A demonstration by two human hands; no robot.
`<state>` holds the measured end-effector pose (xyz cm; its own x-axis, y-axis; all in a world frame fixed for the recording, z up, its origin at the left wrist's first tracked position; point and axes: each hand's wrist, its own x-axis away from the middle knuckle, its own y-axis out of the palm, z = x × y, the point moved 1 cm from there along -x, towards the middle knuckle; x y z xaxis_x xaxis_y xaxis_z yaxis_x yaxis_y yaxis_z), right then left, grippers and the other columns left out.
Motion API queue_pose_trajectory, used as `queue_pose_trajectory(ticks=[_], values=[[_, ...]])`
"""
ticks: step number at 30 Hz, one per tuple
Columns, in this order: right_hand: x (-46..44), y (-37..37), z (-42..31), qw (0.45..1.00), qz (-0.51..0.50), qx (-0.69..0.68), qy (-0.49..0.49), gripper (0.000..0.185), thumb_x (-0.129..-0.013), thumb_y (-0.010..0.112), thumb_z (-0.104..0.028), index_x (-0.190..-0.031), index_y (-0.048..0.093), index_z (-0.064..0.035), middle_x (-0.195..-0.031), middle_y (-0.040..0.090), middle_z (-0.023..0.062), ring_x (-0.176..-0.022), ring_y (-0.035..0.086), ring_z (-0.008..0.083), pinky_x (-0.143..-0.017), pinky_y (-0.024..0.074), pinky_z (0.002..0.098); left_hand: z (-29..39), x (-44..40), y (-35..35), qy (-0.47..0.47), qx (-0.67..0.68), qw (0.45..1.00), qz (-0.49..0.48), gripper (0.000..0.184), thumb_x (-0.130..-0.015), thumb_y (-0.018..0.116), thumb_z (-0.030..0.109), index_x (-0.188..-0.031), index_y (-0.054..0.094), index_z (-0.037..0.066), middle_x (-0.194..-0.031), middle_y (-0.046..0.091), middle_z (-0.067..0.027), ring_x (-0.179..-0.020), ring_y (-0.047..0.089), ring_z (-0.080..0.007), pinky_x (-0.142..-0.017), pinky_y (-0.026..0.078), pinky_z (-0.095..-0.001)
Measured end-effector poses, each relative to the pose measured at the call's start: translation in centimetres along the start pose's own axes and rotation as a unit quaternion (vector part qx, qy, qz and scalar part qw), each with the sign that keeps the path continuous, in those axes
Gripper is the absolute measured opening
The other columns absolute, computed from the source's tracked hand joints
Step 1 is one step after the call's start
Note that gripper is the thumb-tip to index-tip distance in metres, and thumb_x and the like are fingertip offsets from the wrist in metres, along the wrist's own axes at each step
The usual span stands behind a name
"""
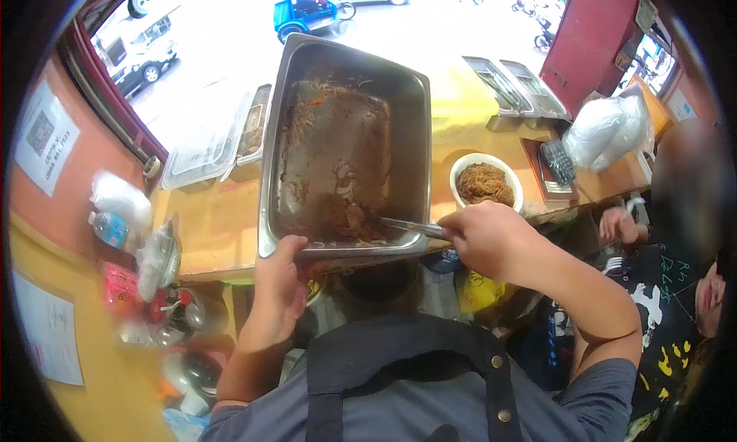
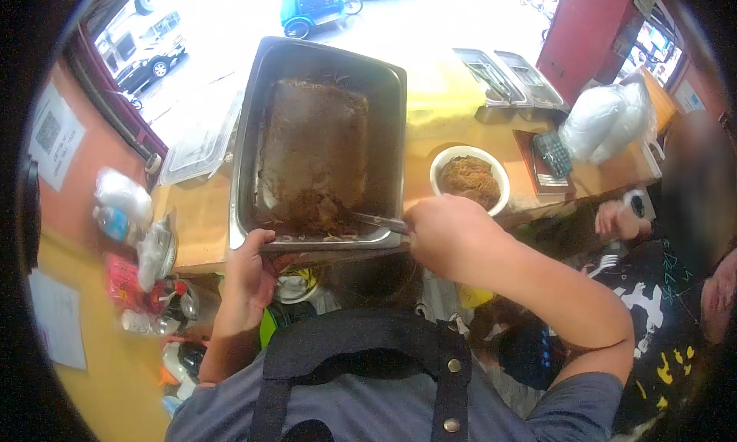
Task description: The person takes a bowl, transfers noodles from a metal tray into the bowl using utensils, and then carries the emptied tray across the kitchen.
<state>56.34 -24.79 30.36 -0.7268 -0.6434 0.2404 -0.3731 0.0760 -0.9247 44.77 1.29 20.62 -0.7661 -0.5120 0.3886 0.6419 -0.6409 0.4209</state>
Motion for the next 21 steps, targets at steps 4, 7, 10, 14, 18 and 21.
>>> queue_pose_trajectory(ticks=[4,7,10,14,18,21], values=[[-1.0,0.7,-2.2,0.995,0.005,-0.091,-0.03,0.027,-0.088,0.05,-0.015,-0.097,0.071,-0.0014,-0.094,0.069,0.0237,-0.091,0.065,0.0434,-0.085,0.0509,0.0498,0.4,0.1,-0.7,-0.009,0.004,0.999,-0.033,0.015,-0.089,0.059,0.005,-0.102,0.055,-0.001,-0.092,0.062,-0.0123,-0.084,0.067,-0.0256,-0.069,0.061,-0.0398],[-2.7,1.8,-2.7,0.989,0.009,-0.107,-0.102,0.029,-0.093,0.055,-0.018,-0.112,0.07,-0.0016,-0.087,0.072,0.0181,-0.074,0.067,0.0329,-0.072,0.0518,0.0419,0.3,-0.3,-1.4,-0.028,0.016,0.998,-0.048,0.018,-0.089,0.058,0.005,-0.105,0.054,-0.003,-0.095,0.062,-0.0145,-0.086,0.067,-0.027,-0.071,0.062,-0.0413],[-3.3,-0.7,-4.3,0.955,-0.152,-0.251,0.042,0.03,-0.095,0.055,-0.019,-0.115,0.071,-0.0038,-0.083,0.073,0.0089,-0.062,0.062,0.0172,-0.06,0.0501,0.0334,0.7,0.1,-1.6,-0.037,0.029,0.997,-0.065,0.018,-0.091,0.056,0.007,-0.106,0.054,-0.004,-0.096,0.063,-0.0151,-0.087,0.068,-0.0282,-0.073,0.062,-0.0407],[-2.5,-2.8,-2.7,0.945,-0.165,-0.277,0.059,0.033,-0.097,0.054,-0.02,-0.125,0.067,-0.0088,-0.077,0.07,0.0016,-0.052,0.052,0.0053,-0.044,0.0406,0.0213,1.2,0.5,-1.9,-0.058,0.033,0.994,-0.086,0.02,-0.092,0.052,0.011,-0.106,0.056,-0.004,-0.101,0.066,-0.0162,-0.09,0.068,-0.0297,-0.076,0.062,-0.0389],[-1.2,-4.8,0.3,0.949,-0.128,-0.264,0.115,0.031,-0.098,0.055,-0.017,-0.126,0.066,-0.0099,-0.077,0.07,0.0017,-0.045,0.047,0.0049,-0.04,0.0383,0.0207,1.1,0.1,-3.1,-0.097,0.007,0.992,-0.086,0.025,-0.092,0.052,0.011,-0.109,0.054,-0.007,-0.106,0.065,-0.0201,-0.097,0.067,-0.0332,-0.083,0.06,-0.0427],[1.0,-6.9,1.3,0.964,-0.073,-0.206,0.152,0.032,-0.097,0.056,-0.016,-0.126,0.067,-0.0096,-0.073,0.07,0.0008,-0.044,0.047,0.0051,-0.04,0.0381,0.0219,1.2,0.1,-2.0,-0.087,0.004,0.99,-0.113,0.026,-0.09,0.054,0.008,-0.111,0.053,-0.007,-0.107,0.063,-0.0204,-0.098,0.066,-0.0342,-0.083,0.059,-0.0448]])
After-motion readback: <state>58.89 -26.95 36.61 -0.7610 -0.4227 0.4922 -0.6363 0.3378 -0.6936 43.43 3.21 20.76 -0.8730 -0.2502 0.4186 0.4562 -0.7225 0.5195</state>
